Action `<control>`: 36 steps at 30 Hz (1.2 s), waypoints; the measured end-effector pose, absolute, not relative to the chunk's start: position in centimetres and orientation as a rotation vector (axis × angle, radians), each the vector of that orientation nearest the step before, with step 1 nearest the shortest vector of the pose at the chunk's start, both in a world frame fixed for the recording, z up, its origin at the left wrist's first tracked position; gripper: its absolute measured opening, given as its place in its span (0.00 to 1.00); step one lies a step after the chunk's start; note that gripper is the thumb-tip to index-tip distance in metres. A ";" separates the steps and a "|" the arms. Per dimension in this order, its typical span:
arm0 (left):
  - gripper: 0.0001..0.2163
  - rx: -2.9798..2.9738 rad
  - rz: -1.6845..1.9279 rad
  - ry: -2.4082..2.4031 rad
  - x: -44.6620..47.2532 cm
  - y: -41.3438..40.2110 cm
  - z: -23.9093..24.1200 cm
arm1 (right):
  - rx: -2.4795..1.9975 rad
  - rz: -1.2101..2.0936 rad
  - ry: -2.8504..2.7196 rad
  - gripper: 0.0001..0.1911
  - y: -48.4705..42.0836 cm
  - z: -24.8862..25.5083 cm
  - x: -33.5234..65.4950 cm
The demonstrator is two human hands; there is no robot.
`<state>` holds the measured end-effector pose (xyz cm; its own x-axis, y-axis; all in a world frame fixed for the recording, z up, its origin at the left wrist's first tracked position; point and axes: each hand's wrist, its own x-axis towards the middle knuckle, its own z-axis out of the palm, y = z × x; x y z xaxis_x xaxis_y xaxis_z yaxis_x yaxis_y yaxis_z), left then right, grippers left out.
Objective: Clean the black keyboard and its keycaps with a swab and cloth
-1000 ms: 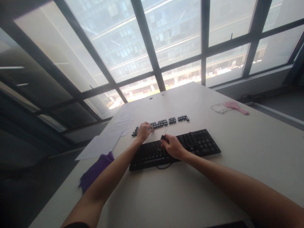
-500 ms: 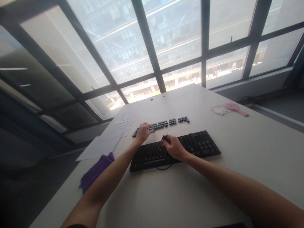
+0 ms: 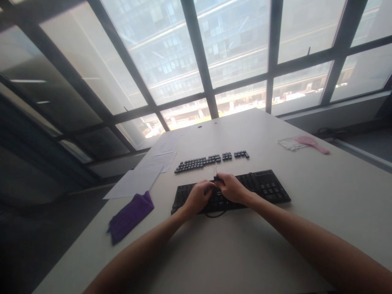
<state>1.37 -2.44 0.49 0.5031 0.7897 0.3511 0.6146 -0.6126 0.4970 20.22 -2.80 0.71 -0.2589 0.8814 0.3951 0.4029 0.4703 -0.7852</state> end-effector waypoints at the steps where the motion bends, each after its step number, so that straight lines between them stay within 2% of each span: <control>1: 0.09 2.439 0.816 1.187 1.4 -2.4 0.3 | -1.081 0.692 -1.871 0.08 -2.9 0.8 20.2; 6: 0.06 2.441 0.830 1.210 1.4 -2.2 0.0 | -1.035 0.648 -1.974 0.08 -3.5 0.7 20.3; 13: 0.10 2.462 0.777 1.103 1.4 -2.8 0.7 | -0.991 0.366 -2.133 0.08 -4.4 -0.4 20.5; 15: 0.08 2.463 0.742 1.040 1.4 -2.8 1.0 | -1.012 0.340 -2.113 0.08 -4.6 -0.5 20.3; 17: 0.06 2.436 0.716 1.049 1.5 -2.8 1.2 | -1.055 0.429 -2.013 0.07 -4.6 -0.6 20.3; 21: 0.07 2.366 0.723 1.142 2.0 -2.5 0.8 | -1.088 0.722 -1.755 0.08 -4.2 -0.7 20.6; 24: 0.07 2.335 0.746 1.165 2.2 -2.4 0.5 | -1.086 0.823 -1.647 0.08 -3.9 -0.6 20.8; 32: 0.08 2.280 0.930 1.064 2.3 -3.1 1.0 | -1.093 0.688 -1.646 0.07 -4.5 -0.5 20.5; 36: 0.10 2.280 1.011 1.068 2.3 -3.4 0.8 | -1.133 0.735 -1.641 0.07 -4.6 -0.5 20.4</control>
